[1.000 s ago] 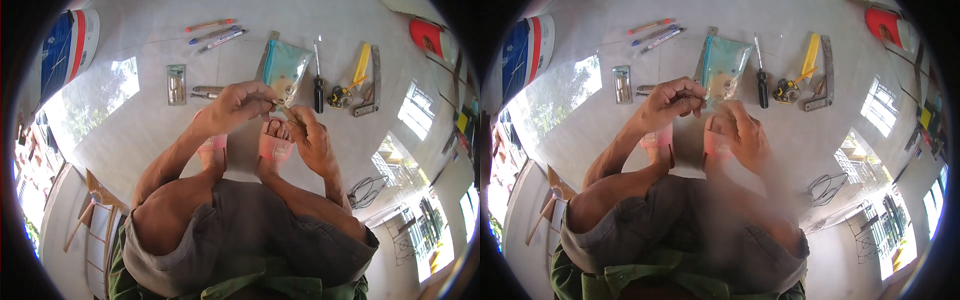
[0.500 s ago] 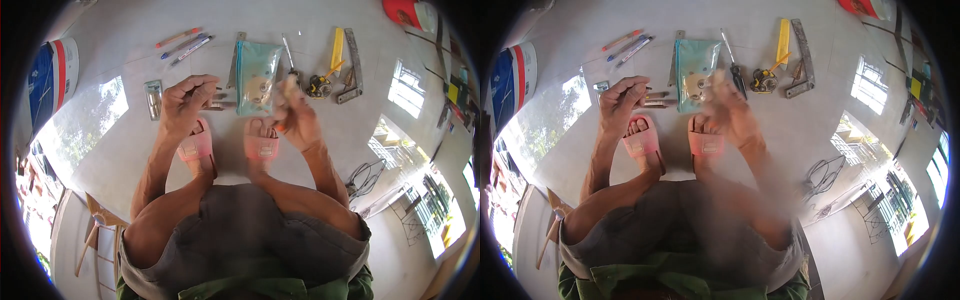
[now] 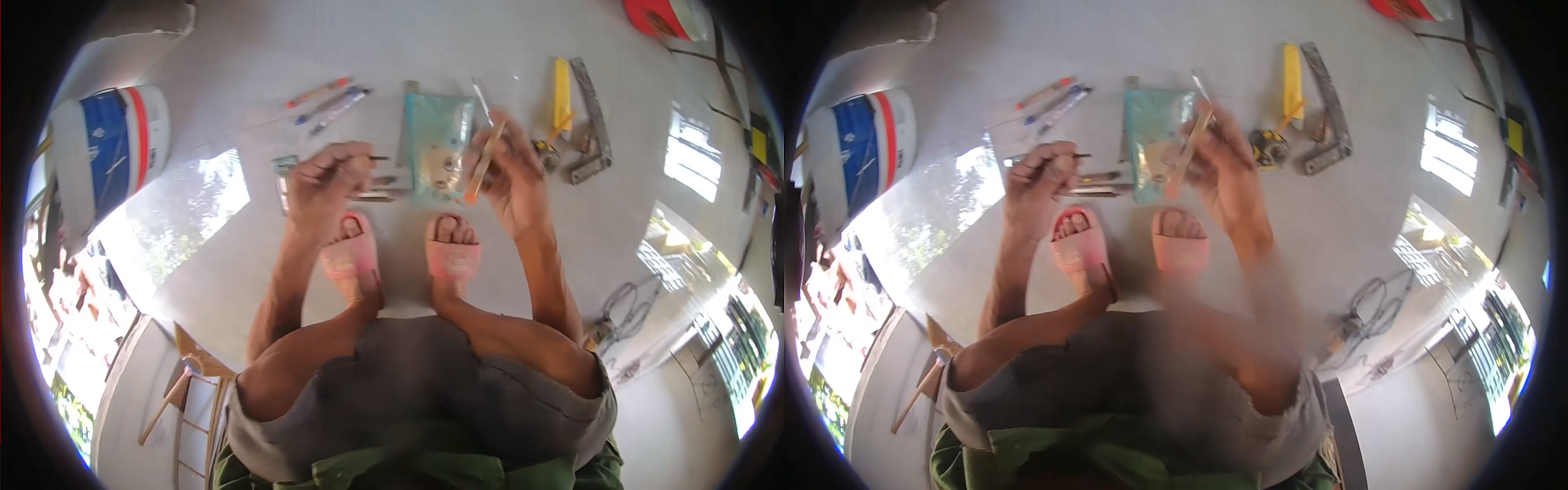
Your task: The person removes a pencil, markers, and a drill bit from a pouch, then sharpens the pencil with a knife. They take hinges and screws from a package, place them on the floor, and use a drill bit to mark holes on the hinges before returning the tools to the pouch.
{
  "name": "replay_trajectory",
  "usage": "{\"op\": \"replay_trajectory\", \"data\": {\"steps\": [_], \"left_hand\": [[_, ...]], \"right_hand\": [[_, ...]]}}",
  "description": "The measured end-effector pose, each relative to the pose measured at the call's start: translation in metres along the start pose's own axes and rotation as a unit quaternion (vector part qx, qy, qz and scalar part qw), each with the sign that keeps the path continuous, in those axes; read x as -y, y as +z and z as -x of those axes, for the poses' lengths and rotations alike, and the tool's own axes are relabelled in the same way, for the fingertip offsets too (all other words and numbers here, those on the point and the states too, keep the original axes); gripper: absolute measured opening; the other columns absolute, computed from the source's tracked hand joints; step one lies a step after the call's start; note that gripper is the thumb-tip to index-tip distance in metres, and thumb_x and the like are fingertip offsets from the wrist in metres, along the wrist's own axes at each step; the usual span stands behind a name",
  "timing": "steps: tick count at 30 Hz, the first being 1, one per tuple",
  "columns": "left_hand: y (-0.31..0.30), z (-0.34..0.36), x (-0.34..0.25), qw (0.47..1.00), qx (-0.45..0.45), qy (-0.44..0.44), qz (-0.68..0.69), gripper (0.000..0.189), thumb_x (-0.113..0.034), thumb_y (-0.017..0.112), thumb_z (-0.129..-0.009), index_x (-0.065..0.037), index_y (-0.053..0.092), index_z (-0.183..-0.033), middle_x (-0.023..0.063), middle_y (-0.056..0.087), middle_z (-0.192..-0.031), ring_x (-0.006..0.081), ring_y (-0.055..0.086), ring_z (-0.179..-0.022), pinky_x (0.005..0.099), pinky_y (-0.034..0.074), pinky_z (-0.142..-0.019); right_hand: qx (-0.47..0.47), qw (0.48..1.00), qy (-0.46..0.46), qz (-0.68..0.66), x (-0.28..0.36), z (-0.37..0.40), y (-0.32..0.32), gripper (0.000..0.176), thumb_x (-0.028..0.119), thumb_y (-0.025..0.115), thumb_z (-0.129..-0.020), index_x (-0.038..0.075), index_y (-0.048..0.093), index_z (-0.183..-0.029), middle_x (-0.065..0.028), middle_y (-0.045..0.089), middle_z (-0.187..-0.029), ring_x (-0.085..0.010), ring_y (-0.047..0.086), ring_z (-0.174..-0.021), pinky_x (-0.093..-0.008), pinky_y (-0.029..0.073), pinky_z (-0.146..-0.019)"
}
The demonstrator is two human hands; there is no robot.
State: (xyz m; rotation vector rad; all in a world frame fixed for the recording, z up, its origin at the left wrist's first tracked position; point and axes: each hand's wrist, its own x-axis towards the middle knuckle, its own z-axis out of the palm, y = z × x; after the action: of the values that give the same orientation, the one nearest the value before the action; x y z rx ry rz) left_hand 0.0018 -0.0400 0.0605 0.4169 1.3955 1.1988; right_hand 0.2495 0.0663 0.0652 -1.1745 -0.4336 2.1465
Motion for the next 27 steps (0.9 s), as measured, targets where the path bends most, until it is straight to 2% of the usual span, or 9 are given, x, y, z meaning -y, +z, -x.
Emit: {"op": "replay_trajectory", "data": {"steps": [2, 4, 7, 8, 11, 14, 17, 23, 27], "left_hand": [[0.008, 0.002, -0.001, 0.998, 0.022, -0.026, 0.055, 0.025, -0.006, 0.067, -0.094, 0.003, 0.064, -0.118, 0.0069, 0.068, -0.089, 0.0091, 0.059, -0.072, 0.0232, 0.05, -0.064], [0.014, 0.001, -0.005, 0.999, 0.043, 0.012, 0.009, 0.027, -0.004, 0.067, -0.094, 0.004, 0.062, -0.119, 0.0084, 0.069, -0.092, 0.0101, 0.061, -0.075, 0.0243, 0.052, -0.068], [0.022, 0.008, -0.017, 0.989, 0.072, 0.033, -0.125, 0.032, -0.003, 0.068, -0.093, 0.004, 0.058, -0.122, 0.0108, 0.07, -0.096, 0.0113, 0.063, -0.078, 0.025, 0.054, -0.07], [0.025, 0.008, -0.022, 0.979, 0.086, 0.04, -0.18, 0.034, -0.003, 0.068, -0.092, 0.004, 0.057, -0.123, 0.0116, 0.07, -0.098, 0.0116, 0.064, -0.078, 0.0251, 0.054, -0.071], [0.032, 0.009, -0.03, 0.973, 0.13, 0.046, -0.185, 0.035, -0.002, 0.068, -0.092, 0.003, 0.055, -0.123, 0.0124, 0.071, -0.099, 0.0132, 0.067, -0.081, 0.0257, 0.055, -0.072], [0.036, 0.007, -0.03, 0.975, 0.128, 0.046, -0.173, 0.035, -0.001, 0.068, -0.092, 0.003, 0.055, -0.125, 0.0128, 0.071, -0.1, 0.0148, 0.069, -0.085, 0.0265, 0.057, -0.074], [0.042, 0.011, -0.036, 0.985, 0.096, 0.027, -0.143, 0.037, -0.003, 0.071, -0.088, 0.0, 0.058, -0.123, 0.0095, 0.072, -0.102, 0.0126, 0.067, -0.089, 0.0261, 0.054, -0.078], [0.048, 0.019, -0.028, 0.968, 0.009, 0.102, -0.229, 0.043, -0.004, 0.069, -0.09, -0.005, 0.06, -0.132, 0.0123, 0.072, -0.109, 0.0145, 0.069, -0.094, 0.0294, 0.054, -0.084], [0.043, 0.014, -0.014, 0.947, 0.061, 0.166, -0.267, 0.044, -0.003, 0.067, -0.09, -0.005, 0.06, -0.134, 0.0136, 0.072, -0.11, 0.0162, 0.07, -0.095, 0.0302, 0.054, -0.086]], "right_hand": [[0.044, 0.994, 0.098, 0.028, -0.028, 0.012, 0.014, 0.036, 0.012, 0.053, -0.1, 0.009, 0.047, -0.136, -0.0084, 0.059, -0.108, -0.0216, 0.066, -0.087, -0.0332, 0.057, -0.072], [0.089, 0.98, 0.174, 0.04, -0.05, 0.023, 0.017, 0.031, 0.014, 0.055, -0.1, 0.008, 0.051, -0.13, -0.0073, 0.059, -0.103, -0.0201, 0.064, -0.082, -0.0308, 0.054, -0.068], [0.022, 0.99, 0.127, -0.062, -0.05, 0.014, 0.006, 0.025, 0.018, 0.058, -0.1, 0.006, 0.054, -0.121, -0.0054, 0.058, -0.095, -0.0143, 0.058, -0.07, -0.0241, 0.045, -0.056], [0.035, 0.992, 0.12, -0.009, -0.048, 0.017, 0.006, 0.023, 0.019, 0.059, -0.1, 0.006, 0.055, -0.119, -0.005, 0.058, -0.093, -0.0125, 0.055, -0.068, -0.023, 0.042, -0.054], [0.061, 0.985, 0.098, 0.129, -0.025, 0.022, 0.027, 0.019, 0.02, 0.059, -0.101, 0.005, 0.057, -0.113, -0.0044, 0.059, -0.084, -0.0054, 0.047, -0.058, -0.019, 0.03, -0.046], [0.109, 0.972, 0.046, 0.205, -0.021, 0.027, 0.034, 0.017, 0.017, 0.06, -0.101, 0.003, 0.058, -0.11, -0.0043, 0.061, -0.078, -0.0042, 0.043, -0.055, -0.019, 0.031, -0.046], [0.071, 0.975, 0.028, 0.209, -0.018, 0.031, 0.043, 0.012, 0.014, 0.06, -0.099, 0.003, 0.06, -0.103, -0.0037, 0.06, -0.072, -0.0028, 0.045, -0.054, -0.0195, 0.031, -0.045], [0.002, 0.985, -0.024, 0.172, -0.016, 0.029, 0.05, 0.009, 0.01, 0.059, -0.098, 0.002, 0.061, -0.1, -0.0049, 0.061, -0.072, -0.0023, 0.043, -0.046, -0.0195, 0.035, -0.044], [-0.025, 0.978, -0.021, 0.206, -0.017, 0.029, 0.054, 0.01, 0.011, 0.06, -0.098, 0.001, 0.061, -0.101, -0.0045, 0.061, -0.072, -0.0018, 0.042, -0.047, -0.0189, 0.034, -0.04]]}}
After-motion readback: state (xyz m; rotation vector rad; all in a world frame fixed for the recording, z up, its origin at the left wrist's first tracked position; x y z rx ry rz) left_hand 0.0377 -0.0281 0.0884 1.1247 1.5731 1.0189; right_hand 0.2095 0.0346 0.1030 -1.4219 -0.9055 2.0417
